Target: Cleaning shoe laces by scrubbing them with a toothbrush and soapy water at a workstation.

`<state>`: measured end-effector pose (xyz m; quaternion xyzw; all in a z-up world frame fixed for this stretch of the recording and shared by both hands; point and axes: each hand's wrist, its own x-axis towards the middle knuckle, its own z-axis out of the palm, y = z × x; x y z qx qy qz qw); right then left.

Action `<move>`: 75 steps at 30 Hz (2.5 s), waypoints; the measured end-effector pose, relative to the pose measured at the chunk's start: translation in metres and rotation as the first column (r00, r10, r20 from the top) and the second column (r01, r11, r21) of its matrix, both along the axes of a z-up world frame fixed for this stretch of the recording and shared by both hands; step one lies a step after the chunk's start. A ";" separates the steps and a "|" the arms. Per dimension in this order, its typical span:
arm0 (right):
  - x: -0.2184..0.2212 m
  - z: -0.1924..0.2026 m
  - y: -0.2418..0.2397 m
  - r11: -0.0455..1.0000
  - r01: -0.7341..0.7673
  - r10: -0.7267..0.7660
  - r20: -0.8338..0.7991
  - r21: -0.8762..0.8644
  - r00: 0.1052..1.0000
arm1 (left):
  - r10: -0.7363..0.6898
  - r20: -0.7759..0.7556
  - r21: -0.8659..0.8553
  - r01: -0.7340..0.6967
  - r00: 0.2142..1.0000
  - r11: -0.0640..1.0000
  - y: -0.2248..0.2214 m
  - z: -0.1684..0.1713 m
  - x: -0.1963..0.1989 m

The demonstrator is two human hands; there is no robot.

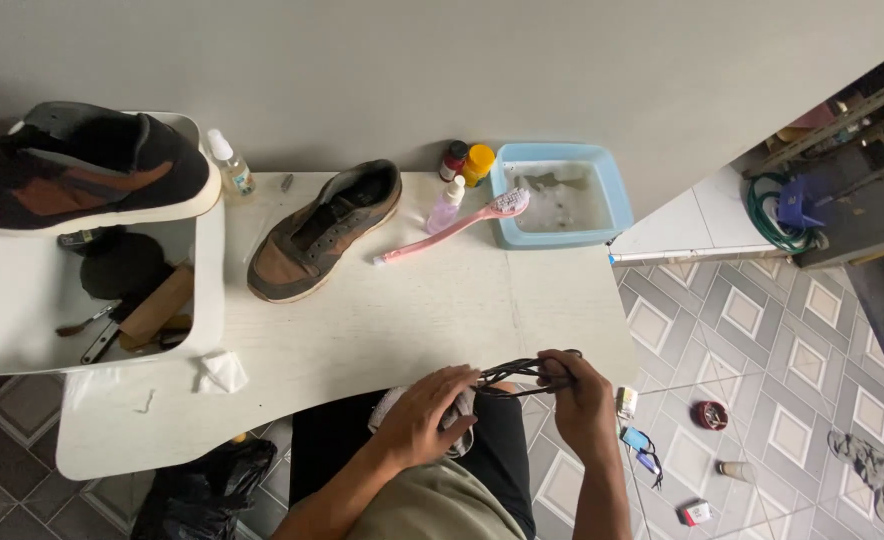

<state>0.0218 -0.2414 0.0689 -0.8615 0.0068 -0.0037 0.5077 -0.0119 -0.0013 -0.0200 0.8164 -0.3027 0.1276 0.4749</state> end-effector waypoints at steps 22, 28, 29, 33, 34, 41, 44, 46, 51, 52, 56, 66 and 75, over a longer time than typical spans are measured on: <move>-0.005 0.004 -0.042 0.936 0.352 -0.349 0.133 0.008 0.927 | 0.040 -0.691 0.483 0.419 0.722 0.769 0.019 -0.018 0.026; -0.005 0.002 -0.060 0.903 0.429 -0.429 0.008 0.013 0.903 | -0.056 -0.626 0.381 0.368 0.778 0.848 0.049 0.066 0.002; -0.003 0.003 -0.062 0.907 0.417 -0.419 0.032 0.052 0.907 | -0.062 -0.608 0.338 0.329 0.792 0.882 0.055 0.079 0.003; 0.022 0.029 -0.062 0.926 0.378 -0.376 0.163 0.022 0.912 | -0.060 -0.498 0.010 0.075 0.865 0.997 0.072 0.096 0.022; 0.034 0.042 -0.060 0.927 0.374 -0.373 0.163 0.024 0.913 | -0.056 -0.498 0.012 0.072 0.865 0.997 0.071 0.081 0.032; 0.152 0.102 -0.041 0.958 0.286 -0.238 0.563 0.003 0.791 | 0.647 -0.317 0.270 -0.589 0.693 0.762 0.063 0.009 0.047; 0.226 0.072 -0.055 0.970 0.169 -0.060 0.506 -0.174 0.860 | 0.739 0.008 0.237 -0.719 0.674 0.653 0.057 0.038 0.023; 0.251 0.061 -0.056 0.928 0.087 0.082 0.427 -0.362 0.901 | 0.758 0.075 0.205 -0.754 0.648 0.624 0.054 0.076 0.004; 0.269 0.040 -0.048 0.742 -0.043 -0.018 -0.084 -0.669 0.996 | 0.120 -0.517 0.016 -0.130 0.847 0.991 0.063 0.180 -0.045; 0.275 0.036 -0.045 0.742 -0.045 -0.016 -0.085 -0.669 0.996 | 0.121 -0.518 0.016 -0.132 0.846 0.991 0.061 0.176 -0.045; 0.298 0.015 -0.039 0.721 -0.244 0.157 -0.190 -0.648 0.969 | -0.120 -0.339 -0.195 0.055 0.933 0.979 0.045 0.156 -0.040; 0.333 -0.008 -0.019 0.607 -0.369 0.109 -0.386 -0.704 0.916 | -0.384 0.043 -0.466 0.358 0.922 0.809 0.024 0.164 0.018; 0.354 0.094 -0.024 0.697 -0.147 0.066 -0.141 -0.702 0.988 | -0.038 -0.178 -0.220 -0.002 0.983 0.975 0.029 0.047 0.153</move>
